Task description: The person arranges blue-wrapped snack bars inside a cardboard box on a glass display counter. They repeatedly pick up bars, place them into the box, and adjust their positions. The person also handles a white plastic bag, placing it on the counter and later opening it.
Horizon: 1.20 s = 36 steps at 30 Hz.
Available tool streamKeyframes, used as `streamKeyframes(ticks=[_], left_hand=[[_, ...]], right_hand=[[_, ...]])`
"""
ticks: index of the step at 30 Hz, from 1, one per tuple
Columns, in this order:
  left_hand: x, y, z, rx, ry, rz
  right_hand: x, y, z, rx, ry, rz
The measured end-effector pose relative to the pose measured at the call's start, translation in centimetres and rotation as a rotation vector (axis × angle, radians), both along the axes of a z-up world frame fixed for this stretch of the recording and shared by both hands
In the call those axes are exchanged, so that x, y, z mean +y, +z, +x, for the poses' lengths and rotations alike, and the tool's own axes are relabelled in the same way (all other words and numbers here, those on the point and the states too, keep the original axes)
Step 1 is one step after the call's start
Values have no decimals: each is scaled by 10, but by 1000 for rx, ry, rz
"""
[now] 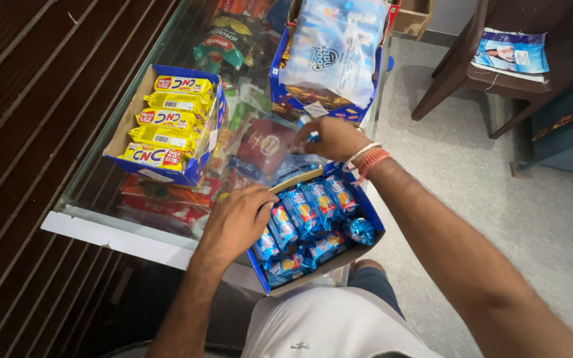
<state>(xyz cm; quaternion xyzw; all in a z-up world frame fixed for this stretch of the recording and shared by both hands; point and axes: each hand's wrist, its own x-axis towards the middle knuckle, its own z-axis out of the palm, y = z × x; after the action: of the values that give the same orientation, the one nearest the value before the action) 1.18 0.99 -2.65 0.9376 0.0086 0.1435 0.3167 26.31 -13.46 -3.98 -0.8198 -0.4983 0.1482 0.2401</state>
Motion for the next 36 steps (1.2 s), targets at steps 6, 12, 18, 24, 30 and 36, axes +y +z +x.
streamKeyframes(ticks=[6, 12, 18, 24, 30, 36], left_hand=[[10, -8, 5, -12, 29, 23], [27, -13, 15, -20, 113, 36], [43, -19, 30, -120, 117, 99], [43, -21, 31, -93, 132, 70], [41, -19, 31, -107, 142, 80], [39, -18, 30, -126, 154, 65]], right_hand=[[-30, 66, -41, -47, -118, 216], [-58, 98, -90, 315, -172, 284], [-67, 87, -119, 206, -249, 229], [-63, 80, -126, 160, -150, 138], [-57, 65, -122, -42, -16, 68], [-44, 37, -127, -9, 42, 165]])
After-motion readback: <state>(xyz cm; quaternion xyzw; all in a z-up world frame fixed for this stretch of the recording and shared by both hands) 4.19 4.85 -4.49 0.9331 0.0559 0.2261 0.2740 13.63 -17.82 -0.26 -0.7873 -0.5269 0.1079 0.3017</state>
